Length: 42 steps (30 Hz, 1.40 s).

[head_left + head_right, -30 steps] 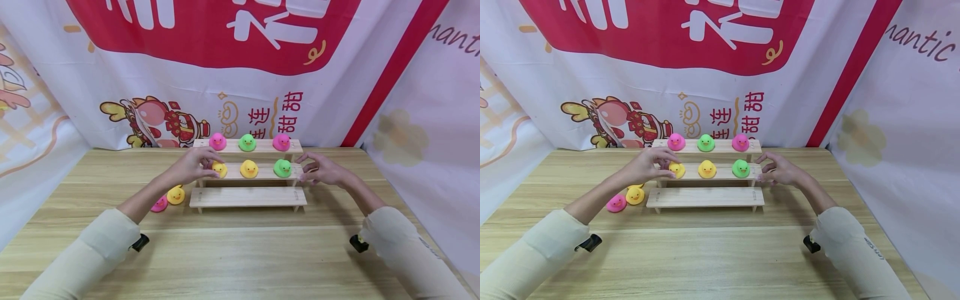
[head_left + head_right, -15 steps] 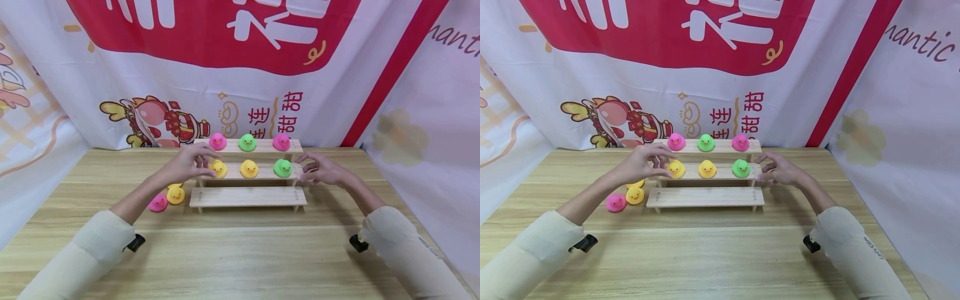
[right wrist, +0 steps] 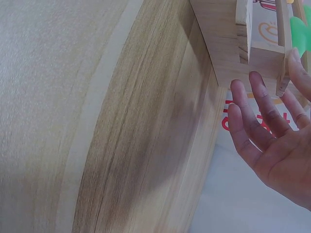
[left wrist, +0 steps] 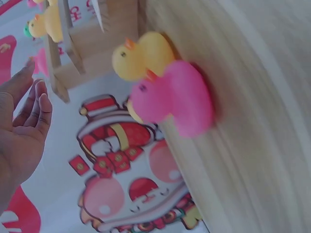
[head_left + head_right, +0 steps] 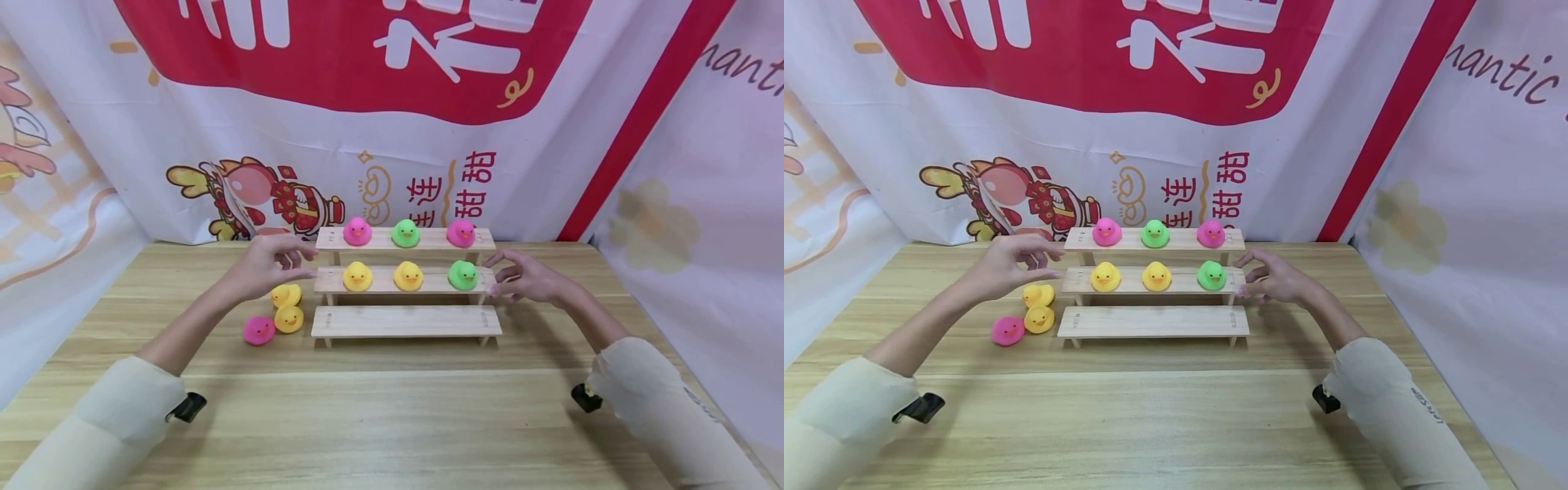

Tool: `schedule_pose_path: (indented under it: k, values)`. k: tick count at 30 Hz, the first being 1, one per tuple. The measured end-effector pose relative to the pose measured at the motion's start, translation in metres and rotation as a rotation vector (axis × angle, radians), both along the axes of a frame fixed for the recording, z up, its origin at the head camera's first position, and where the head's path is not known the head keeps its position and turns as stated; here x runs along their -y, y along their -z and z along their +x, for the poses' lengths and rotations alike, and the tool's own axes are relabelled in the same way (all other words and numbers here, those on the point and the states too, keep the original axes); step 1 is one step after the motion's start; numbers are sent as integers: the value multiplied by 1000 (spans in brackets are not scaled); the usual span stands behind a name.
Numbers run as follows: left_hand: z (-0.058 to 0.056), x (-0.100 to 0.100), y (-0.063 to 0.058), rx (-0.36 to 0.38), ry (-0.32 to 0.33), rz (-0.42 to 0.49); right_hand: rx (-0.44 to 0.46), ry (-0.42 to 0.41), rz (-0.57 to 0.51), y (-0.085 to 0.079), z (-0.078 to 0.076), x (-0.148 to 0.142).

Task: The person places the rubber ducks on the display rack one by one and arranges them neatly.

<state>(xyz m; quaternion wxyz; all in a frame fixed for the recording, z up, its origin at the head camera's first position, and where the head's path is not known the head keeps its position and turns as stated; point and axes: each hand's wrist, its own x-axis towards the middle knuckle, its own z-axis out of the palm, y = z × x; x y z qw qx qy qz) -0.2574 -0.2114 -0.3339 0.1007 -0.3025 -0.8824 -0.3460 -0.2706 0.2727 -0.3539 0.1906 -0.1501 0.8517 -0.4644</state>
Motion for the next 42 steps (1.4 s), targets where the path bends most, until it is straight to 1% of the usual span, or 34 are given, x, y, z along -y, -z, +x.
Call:
schedule_pose_path:
  k: [4,8,9,11,14,18,23,26,29,38,42]
  values:
    - [1,16,3,23,-38,-41,4,-2,-2,0,-1,0]
    - [0,30,7,94,-70,-86,5,-3,-5,0,-1,0]
    - [-1,34,9,102,-74,-94,6,-3,-5,0,-1,0]
    - [-3,41,13,123,-77,-97,3,-3,-2,0,-1,0]
    - [-6,49,18,131,-72,-101,-2,-4,2,0,-1,0]
    - [-7,56,22,155,-60,-152,-4,-3,5,1,-1,0]
    - [-13,63,31,206,-14,-228,3,-4,-9,1,-1,-1]
    - [-17,67,36,219,21,-244,4,-5,-12,1,-1,-1]
    - [-20,68,40,224,41,-246,0,-5,-7,1,-1,-1]
    - [-22,63,41,247,58,-242,-1,-1,-2,0,0,0]
    - [-23,61,42,260,44,-251,1,1,-2,0,0,0]
